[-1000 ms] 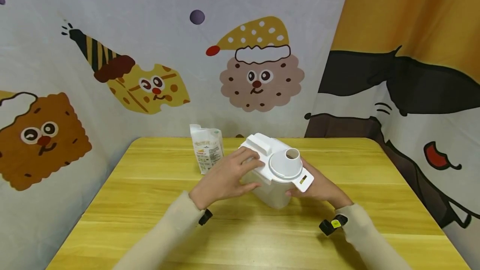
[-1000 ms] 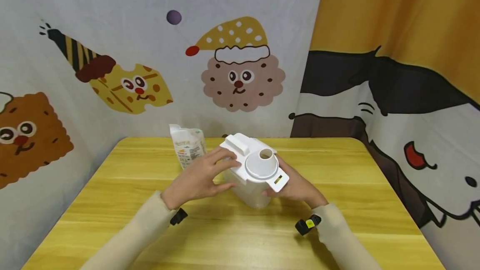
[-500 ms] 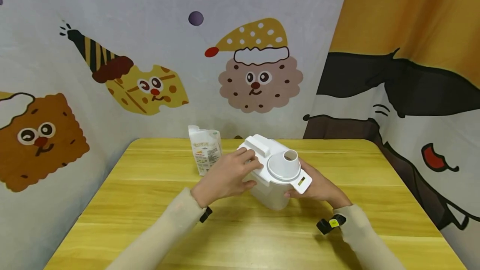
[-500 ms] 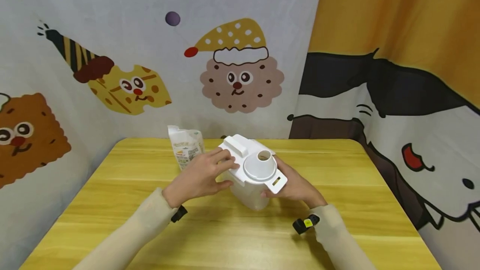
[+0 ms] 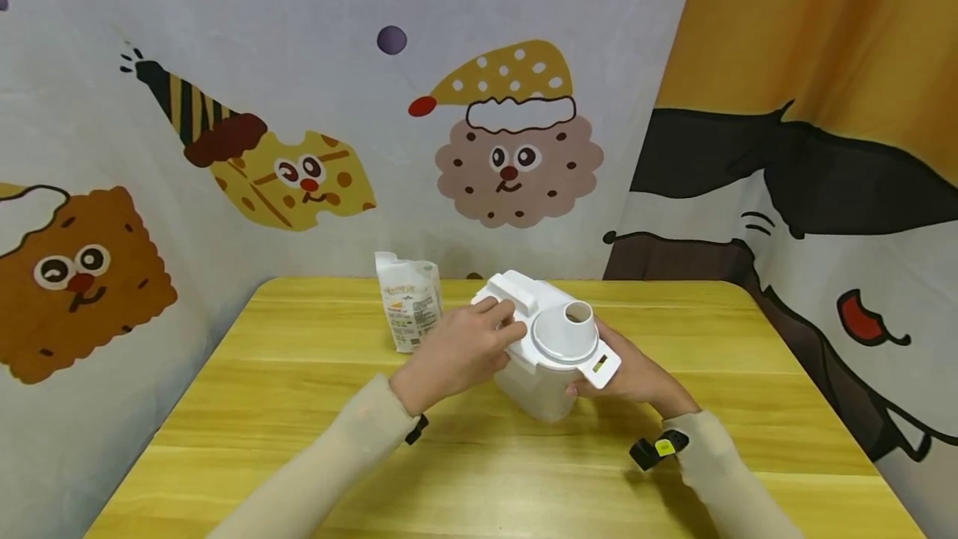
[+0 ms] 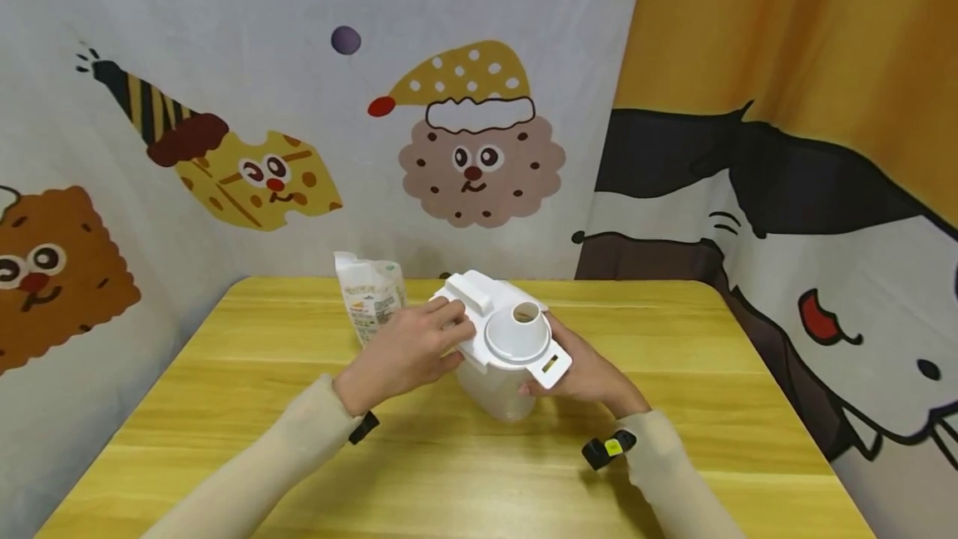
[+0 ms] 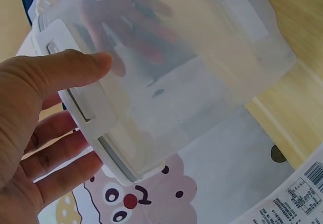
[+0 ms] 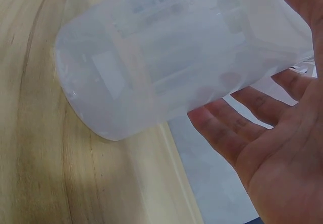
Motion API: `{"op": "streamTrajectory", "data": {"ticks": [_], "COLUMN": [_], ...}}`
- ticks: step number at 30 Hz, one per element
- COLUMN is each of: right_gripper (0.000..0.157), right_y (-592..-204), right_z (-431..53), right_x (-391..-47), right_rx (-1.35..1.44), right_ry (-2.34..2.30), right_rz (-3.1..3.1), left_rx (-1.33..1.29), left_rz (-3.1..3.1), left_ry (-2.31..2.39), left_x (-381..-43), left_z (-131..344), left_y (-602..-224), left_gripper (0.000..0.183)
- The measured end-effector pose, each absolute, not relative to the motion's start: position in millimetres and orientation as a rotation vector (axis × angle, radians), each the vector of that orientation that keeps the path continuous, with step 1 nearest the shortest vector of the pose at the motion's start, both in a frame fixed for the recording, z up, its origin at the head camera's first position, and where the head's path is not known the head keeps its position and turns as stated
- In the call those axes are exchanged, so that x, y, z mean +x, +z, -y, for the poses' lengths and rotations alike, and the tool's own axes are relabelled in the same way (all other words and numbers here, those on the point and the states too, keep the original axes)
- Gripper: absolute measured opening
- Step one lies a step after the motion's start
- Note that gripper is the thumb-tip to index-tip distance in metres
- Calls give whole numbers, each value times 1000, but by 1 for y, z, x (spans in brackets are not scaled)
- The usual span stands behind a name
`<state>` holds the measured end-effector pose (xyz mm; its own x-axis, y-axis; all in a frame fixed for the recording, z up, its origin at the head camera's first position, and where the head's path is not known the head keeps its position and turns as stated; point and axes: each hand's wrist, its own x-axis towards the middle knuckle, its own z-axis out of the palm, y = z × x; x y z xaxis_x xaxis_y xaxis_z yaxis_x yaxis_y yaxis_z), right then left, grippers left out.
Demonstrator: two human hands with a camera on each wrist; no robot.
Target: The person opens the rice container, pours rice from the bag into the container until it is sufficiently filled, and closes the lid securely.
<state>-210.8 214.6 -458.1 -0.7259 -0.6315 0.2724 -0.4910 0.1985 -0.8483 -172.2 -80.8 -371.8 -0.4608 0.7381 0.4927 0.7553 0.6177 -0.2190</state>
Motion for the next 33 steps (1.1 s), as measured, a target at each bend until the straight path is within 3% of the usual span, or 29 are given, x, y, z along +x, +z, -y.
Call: {"op": "streamTrajectory", "data": {"ticks": [14, 33], "right_gripper": [96, 95], "right_y": [-464, -464], "right_z": [-213, -218], "right_x": [-211, -211], "right_rx": [-1114, -1076], "right_ry": [-1570, -1549], "right_rz": [-2308, -2342], "left_rx": [-1188, -1175], "left_rz": [2213, 2178], "left_ry": [159, 227], "left_x": [-170, -164], "left_z": [74, 70], "left_y": [-375, -379], "left_gripper": [12, 12]}}
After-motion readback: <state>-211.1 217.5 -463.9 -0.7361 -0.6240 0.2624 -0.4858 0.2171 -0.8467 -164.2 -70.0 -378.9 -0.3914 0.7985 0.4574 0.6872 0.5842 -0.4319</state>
